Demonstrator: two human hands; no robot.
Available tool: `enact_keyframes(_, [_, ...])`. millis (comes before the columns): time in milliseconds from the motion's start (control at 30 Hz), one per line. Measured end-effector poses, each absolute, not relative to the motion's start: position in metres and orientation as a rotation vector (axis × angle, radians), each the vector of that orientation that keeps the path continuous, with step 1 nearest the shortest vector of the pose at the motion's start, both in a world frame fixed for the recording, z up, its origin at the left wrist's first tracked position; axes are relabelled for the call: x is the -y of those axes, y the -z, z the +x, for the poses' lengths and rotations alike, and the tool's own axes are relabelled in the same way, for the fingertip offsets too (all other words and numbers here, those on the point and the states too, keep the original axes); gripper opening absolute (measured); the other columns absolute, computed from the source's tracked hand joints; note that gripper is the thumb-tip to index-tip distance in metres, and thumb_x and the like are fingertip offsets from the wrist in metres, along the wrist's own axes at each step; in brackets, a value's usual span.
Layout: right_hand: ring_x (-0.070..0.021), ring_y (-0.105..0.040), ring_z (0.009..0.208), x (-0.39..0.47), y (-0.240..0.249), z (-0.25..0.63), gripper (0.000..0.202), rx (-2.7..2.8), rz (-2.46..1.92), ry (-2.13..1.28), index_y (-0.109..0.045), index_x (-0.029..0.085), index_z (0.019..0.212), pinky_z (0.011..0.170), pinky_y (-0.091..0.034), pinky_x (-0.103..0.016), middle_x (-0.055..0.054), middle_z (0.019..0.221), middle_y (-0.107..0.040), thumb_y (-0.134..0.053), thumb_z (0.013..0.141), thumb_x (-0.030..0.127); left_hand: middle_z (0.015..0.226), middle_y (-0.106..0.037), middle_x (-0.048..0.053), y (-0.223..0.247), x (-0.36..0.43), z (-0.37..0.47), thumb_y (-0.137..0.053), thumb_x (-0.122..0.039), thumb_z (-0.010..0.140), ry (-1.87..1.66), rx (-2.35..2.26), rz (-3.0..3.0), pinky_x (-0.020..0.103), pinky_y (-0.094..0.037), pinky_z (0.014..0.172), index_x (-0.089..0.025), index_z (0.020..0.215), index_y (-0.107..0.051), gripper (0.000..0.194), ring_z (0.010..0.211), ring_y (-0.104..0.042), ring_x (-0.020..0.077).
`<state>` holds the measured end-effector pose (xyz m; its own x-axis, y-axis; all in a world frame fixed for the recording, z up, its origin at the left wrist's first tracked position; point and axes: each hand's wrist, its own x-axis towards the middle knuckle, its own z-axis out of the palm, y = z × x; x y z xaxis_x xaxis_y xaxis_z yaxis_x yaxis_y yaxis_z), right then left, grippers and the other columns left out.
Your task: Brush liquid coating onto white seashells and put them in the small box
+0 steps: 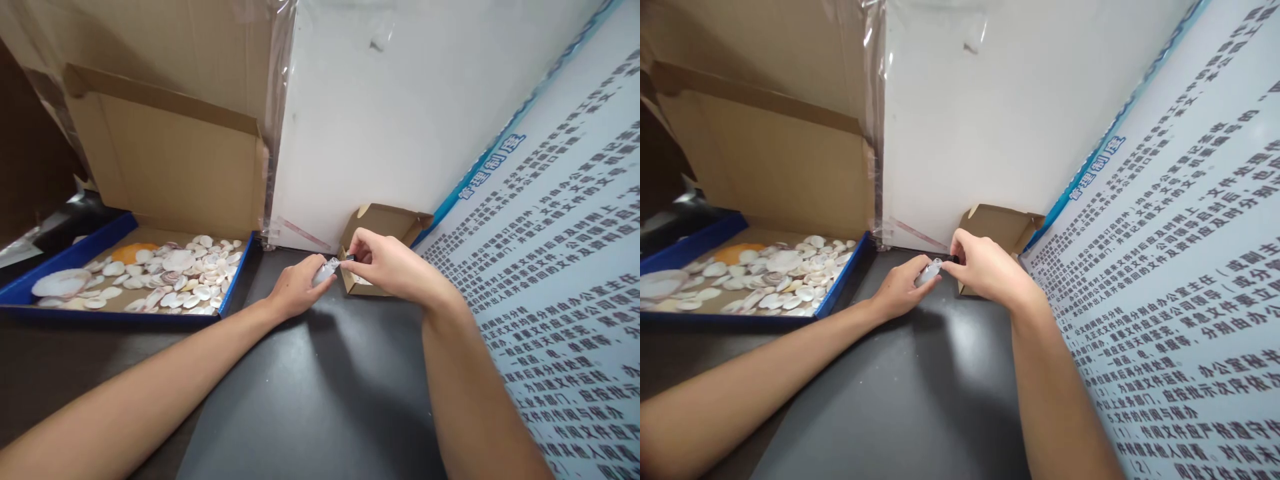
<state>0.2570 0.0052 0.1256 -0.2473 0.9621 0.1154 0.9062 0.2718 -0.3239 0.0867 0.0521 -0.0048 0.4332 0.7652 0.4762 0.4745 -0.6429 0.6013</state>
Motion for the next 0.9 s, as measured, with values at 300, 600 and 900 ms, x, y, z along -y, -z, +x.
enact_keyframes(300, [-0.0165,-0.058,0.066,-0.004,-0.129,0.26,0.003,2.308,-1.808,-0.323,-0.052,0.024,0.091,0.055,-0.037,-0.026,0.0,0.078,-0.066,-0.053,0.09,0.026,0.086,-0.058,-0.001,0.004,-0.052,0.086,-0.048,-0.043,0.094,-1.026,-1.003,2.337,0.025,-0.039,0.064,-0.022,0.092,-0.053,0.021,0.073,-0.054,0.0152])
enact_keyframes(600, [-0.0176,-0.06,0.069,-0.011,-0.12,0.258,0.011,2.315,-1.783,-0.298,-0.056,0.022,0.098,0.058,-0.04,-0.027,-0.004,0.084,-0.07,-0.048,0.092,0.018,0.09,-0.06,-0.001,0.006,-0.054,0.086,-0.049,-0.043,0.093,-1.003,-0.98,2.35,0.027,-0.042,0.071,-0.024,0.097,-0.056,0.021,0.08,-0.058,0.0165])
enact_keyframes(900, [-0.018,-0.059,0.07,-0.011,-0.124,0.263,0.012,2.24,-1.791,-0.151,-0.057,0.022,0.098,0.061,-0.04,-0.027,-0.004,0.085,-0.068,-0.045,0.094,0.021,0.104,-0.064,0.001,0.007,-0.056,0.084,-0.047,-0.047,0.094,-0.932,-1.045,2.329,0.028,-0.046,0.073,-0.028,0.111,-0.057,0.028,0.086,-0.062,0.0182])
